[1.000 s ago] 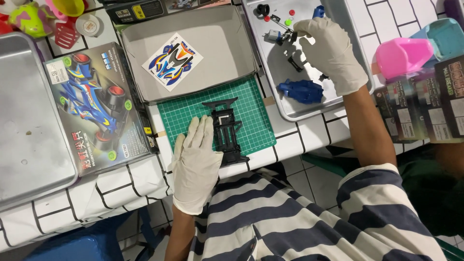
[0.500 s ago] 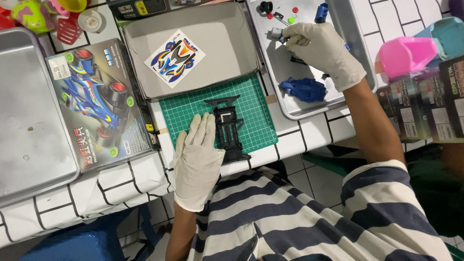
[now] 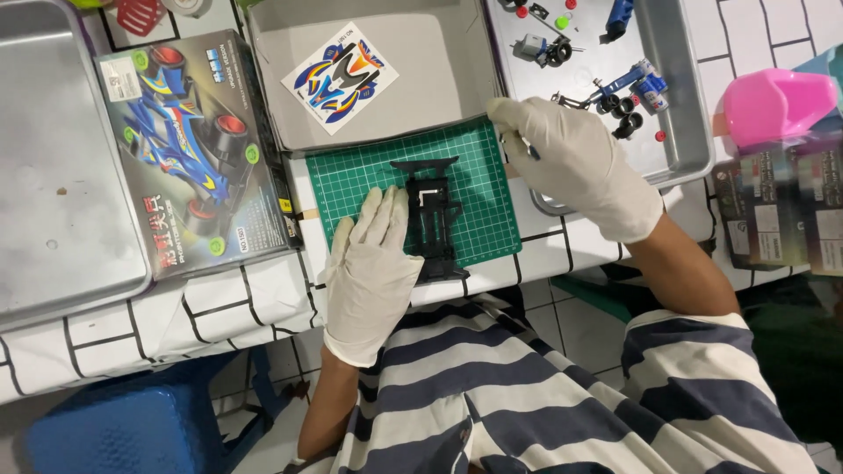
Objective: Assembling a mini 4WD toy car by greasing and installing gears and axles into the chassis
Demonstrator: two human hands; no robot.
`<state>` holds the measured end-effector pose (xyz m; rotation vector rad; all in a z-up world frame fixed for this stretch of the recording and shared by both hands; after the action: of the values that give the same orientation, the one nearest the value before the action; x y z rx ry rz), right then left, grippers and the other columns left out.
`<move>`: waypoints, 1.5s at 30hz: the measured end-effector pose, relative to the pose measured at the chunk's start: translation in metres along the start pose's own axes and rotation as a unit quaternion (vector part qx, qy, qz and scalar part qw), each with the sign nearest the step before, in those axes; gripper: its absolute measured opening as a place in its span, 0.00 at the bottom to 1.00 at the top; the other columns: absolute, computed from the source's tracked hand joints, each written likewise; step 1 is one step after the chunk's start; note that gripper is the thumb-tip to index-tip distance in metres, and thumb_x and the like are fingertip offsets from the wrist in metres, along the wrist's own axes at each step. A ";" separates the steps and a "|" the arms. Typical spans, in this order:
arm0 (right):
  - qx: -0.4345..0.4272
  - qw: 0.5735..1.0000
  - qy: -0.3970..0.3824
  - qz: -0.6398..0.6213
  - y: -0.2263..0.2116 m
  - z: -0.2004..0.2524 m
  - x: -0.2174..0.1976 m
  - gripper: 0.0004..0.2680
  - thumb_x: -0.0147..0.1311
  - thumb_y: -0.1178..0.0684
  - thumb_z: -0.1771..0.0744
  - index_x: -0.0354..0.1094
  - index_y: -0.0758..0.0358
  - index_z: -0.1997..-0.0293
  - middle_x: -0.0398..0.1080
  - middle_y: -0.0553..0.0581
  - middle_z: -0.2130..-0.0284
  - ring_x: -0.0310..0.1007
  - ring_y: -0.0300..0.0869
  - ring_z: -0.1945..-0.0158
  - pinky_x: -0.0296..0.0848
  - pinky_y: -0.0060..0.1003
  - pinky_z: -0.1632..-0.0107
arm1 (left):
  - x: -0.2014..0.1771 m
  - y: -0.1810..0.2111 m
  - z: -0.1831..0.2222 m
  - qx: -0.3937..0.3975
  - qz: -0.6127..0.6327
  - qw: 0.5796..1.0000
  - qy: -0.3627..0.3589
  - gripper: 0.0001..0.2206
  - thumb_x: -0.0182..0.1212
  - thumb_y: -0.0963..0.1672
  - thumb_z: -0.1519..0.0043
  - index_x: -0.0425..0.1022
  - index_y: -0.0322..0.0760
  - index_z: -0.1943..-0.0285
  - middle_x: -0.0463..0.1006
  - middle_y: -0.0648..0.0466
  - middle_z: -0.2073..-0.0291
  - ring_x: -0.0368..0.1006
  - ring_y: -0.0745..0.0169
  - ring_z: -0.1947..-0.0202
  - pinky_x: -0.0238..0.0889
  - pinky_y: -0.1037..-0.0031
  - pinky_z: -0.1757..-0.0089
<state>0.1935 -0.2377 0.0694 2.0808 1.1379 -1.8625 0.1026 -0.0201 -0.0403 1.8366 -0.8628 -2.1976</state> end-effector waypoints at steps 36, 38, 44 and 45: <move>-0.106 0.981 -0.161 0.020 -0.005 0.018 0.077 0.12 0.52 0.62 0.31 0.65 0.67 0.40 0.72 0.59 0.65 0.75 0.45 0.60 0.76 0.37 0.53 | -0.007 -0.003 0.001 -0.026 0.549 0.835 -0.012 0.27 0.44 0.52 0.28 0.47 0.46 0.21 0.51 0.57 0.22 0.47 0.67 0.23 0.36 0.67 0.29; -0.144 0.973 -0.142 0.114 0.006 0.026 0.088 0.12 0.54 0.62 0.32 0.66 0.65 0.41 0.72 0.57 0.66 0.76 0.45 0.61 0.77 0.35 0.56 | -0.007 -0.002 0.001 -0.026 0.627 0.779 -0.012 0.26 0.44 0.52 0.28 0.48 0.44 0.21 0.52 0.56 0.22 0.48 0.67 0.23 0.36 0.67 0.29; 0.032 0.988 0.009 -0.154 -0.004 0.003 0.063 0.10 0.66 0.61 0.34 0.75 0.60 0.49 0.78 0.50 0.62 0.80 0.38 0.62 0.77 0.26 0.59 | -0.011 0.001 0.001 -0.027 0.765 0.643 -0.014 0.26 0.45 0.51 0.27 0.49 0.41 0.22 0.55 0.53 0.23 0.50 0.65 0.24 0.38 0.66 0.29; 0.032 0.987 0.008 -0.156 -0.014 0.001 0.065 0.10 0.66 0.61 0.34 0.75 0.60 0.49 0.78 0.50 0.62 0.80 0.38 0.62 0.77 0.26 0.59 | -0.021 0.009 0.002 -0.028 0.765 0.643 -0.014 0.26 0.45 0.51 0.27 0.49 0.41 0.22 0.55 0.53 0.23 0.50 0.65 0.24 0.38 0.66 0.29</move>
<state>0.1816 -0.1997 0.0157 2.0523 1.5012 -2.0394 0.1033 -0.0170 -0.0181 0.3705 -1.4558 -0.9898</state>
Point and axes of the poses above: each hand's wrist, its own z-axis away from the middle knuckle, its own x-axis out of the palm, y = z × x, the point moved 7 cm from there along -z, towards the middle knuckle
